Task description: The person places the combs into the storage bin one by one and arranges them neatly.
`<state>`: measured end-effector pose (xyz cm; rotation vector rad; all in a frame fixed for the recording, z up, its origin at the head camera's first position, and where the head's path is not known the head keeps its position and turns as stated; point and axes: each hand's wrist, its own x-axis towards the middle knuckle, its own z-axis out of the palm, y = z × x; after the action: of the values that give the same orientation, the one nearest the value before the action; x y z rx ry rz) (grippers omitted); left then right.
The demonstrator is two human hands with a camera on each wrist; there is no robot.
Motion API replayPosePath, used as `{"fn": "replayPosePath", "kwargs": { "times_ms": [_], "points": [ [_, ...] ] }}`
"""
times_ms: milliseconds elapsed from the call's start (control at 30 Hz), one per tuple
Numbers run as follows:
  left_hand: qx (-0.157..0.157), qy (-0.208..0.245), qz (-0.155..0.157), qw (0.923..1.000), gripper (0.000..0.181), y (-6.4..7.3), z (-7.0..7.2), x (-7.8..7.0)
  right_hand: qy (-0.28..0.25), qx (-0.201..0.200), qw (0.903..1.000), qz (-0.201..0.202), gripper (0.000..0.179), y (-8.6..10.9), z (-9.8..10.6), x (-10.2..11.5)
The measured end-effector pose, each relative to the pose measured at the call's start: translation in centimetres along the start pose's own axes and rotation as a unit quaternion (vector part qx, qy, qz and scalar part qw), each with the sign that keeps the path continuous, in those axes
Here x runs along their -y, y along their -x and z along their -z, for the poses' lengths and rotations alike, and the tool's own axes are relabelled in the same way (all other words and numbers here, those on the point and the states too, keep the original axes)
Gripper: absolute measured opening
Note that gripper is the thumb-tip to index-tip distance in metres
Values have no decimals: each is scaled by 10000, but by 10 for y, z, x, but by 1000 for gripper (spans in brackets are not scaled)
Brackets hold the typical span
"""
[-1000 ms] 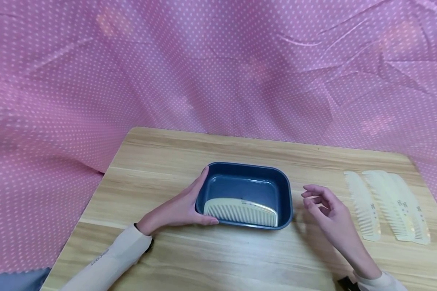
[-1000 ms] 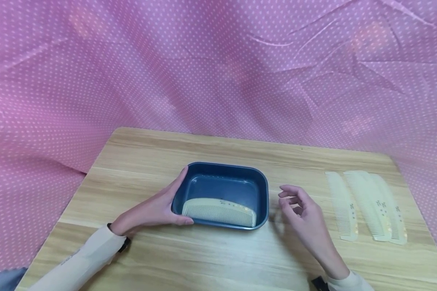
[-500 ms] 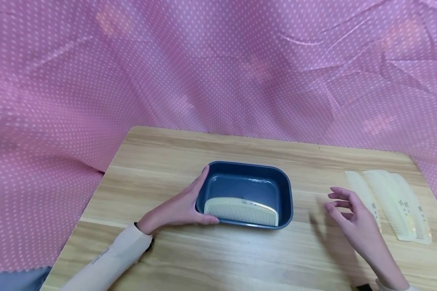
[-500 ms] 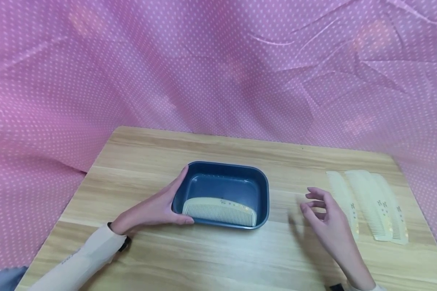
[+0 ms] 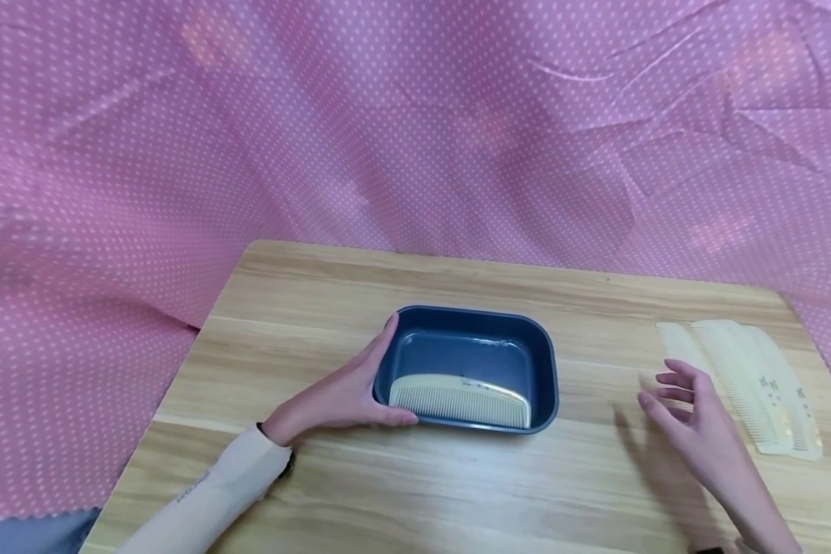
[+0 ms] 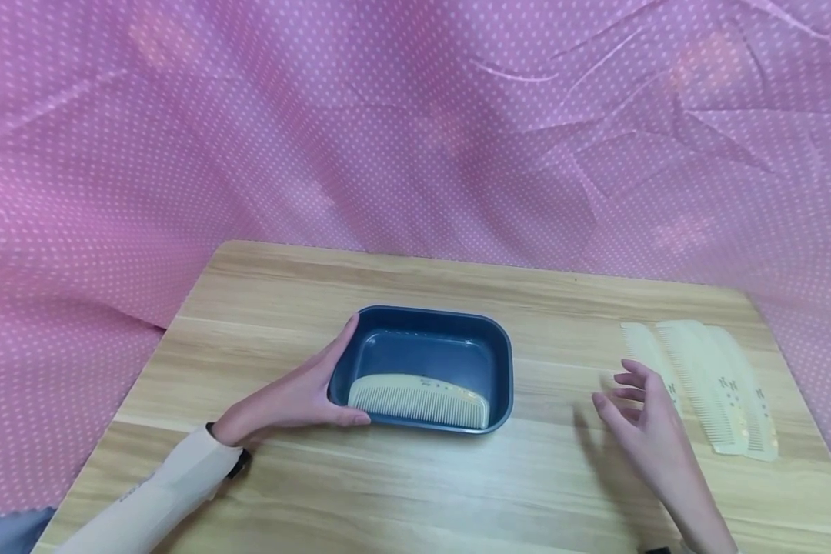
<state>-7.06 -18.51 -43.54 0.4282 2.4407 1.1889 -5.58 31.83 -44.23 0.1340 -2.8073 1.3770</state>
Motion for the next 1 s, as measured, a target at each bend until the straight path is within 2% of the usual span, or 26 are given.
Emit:
{"fn": "replayPosePath", "kwargs": {
  "times_ms": [167,333,567,733,1000],
  "points": [
    [10,6,-15,10000,141,-1,1,-1,535,87,9982,-248,74,0,9,-6],
    [9,4,-9,10000,141,-1,1,-1,699,145,9965,-433,77,-3,14,-8],
    [3,16,8,10000,141,-1,2,-2,578,464,9963,-434,79,-13,22,-16],
    [15,39,-15,10000,141,-1,2,-3,813,585,9938,-490,75,-15,25,-21],
    [46,9,39,10000,141,0,1,-5,1313,434,9895,-417,68,-14,30,-28]
  ]
}}
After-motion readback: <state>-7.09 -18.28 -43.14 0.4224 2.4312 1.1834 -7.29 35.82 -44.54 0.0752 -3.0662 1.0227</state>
